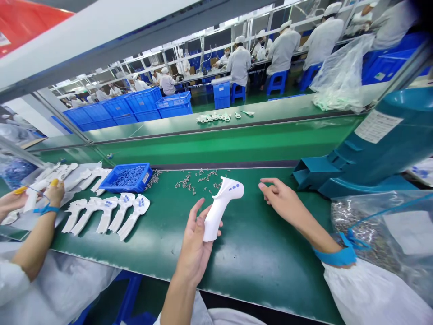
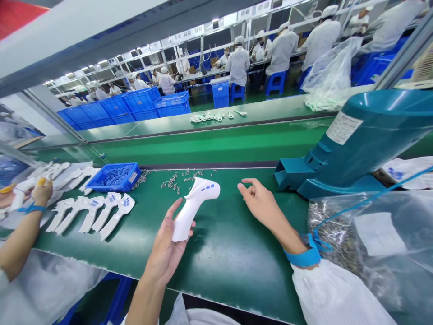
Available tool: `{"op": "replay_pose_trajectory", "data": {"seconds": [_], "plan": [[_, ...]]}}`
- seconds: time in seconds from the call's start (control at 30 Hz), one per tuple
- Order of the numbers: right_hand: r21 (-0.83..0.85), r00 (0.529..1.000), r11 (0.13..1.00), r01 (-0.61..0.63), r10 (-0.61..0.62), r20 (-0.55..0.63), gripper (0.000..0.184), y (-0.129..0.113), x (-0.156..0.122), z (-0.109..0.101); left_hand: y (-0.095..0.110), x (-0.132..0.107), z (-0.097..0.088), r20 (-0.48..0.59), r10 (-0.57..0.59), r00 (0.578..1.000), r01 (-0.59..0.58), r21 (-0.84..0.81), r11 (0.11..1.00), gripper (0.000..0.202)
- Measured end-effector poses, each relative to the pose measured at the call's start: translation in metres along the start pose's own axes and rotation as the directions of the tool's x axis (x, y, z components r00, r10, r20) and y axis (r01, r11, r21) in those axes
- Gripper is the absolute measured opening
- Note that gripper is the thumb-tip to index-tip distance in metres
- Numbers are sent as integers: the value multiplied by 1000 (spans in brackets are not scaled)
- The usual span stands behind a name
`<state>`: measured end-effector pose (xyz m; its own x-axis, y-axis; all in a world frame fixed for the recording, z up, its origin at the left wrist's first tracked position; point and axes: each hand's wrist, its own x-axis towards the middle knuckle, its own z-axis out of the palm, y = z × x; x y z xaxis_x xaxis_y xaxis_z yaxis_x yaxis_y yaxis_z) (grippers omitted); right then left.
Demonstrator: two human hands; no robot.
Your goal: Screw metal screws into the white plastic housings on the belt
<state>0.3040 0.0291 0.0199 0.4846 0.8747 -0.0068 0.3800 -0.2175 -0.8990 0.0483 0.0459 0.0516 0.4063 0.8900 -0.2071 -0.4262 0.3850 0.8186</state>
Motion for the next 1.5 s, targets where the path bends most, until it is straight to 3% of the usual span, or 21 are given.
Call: {"op": "replay_pose_trajectory", "data": {"seconds": [0.13, 0.33, 0.47, 0.63, 0.77, 0.9, 1.03, 1.1, 1.17, 1.27, 1.33, 1.4, 1.47, 1.5], "plan": [[-182, 994, 977, 111, -110, 12, 39, 10, -2, 4, 10, 10, 4, 18, -24, 1000, 25, -34, 999, 71], [-219, 987, 963, 158, -151, 51, 33, 5, -7, 8, 30, 34, 6, 23, -49, 999, 50, -36, 998, 73], [-197, 984, 965, 176, -167, 60, 31, 3, -6, 8, 46, 80, 9, 72, 80, 994, -94, 233, 968, 72], [-183, 982, 965, 186, -179, 57, 29, 3, -5, 7, 58, 177, 25, 143, 197, 970, -243, 560, 792, 62], [-205, 979, 958, 202, -195, 58, 29, 0, -6, 6, 48, 242, 45, 217, 296, 930, -349, 776, 525, 52], [-226, 975, 948, 224, -216, 59, 29, -1, -5, 7, 29, 271, 64, 335, 330, 882, -418, 881, 223, 37], [-231, 974, 946, 227, -219, 61, 30, 2, -5, 7, 32, 264, 69, 409, 334, 849, -427, 904, -22, 38], [-247, 971, 939, 239, -231, 62, 31, 4, -5, 10, 49, 243, 54, 441, 329, 835, -424, 897, -125, 40], [-282, 964, 921, 268, -257, 74, 32, 6, -6, 17, 72, 206, 23, 458, 328, 826, -408, 888, -210, 43], [-336, 926, 864, 376, -341, 159, 37, 2, -6, 37, 103, 129, -54, 408, 400, 821, -305, 905, -298, 50], [-358, 881, 807, 469, -403, 246, 39, -6, -4, 54, 113, 78, -116, 308, 512, 802, -151, 934, -324, 65], [-395, 849, 753, 526, -436, 298, 41, -16, 2, 72, 113, 38, -175, 204, 641, 740, 86, 916, -392, 72], [-469, 847, 705, 532, -439, 301, 40, -26, 10, 86, 104, 12, -218, 175, 619, 765, 129, 901, -413, 65], [-513, 854, 683, 520, -431, 292, 38, -30, 14, 92, 98, 4, -231, 167, 609, 776, 127, 904, -409, 61]]}}
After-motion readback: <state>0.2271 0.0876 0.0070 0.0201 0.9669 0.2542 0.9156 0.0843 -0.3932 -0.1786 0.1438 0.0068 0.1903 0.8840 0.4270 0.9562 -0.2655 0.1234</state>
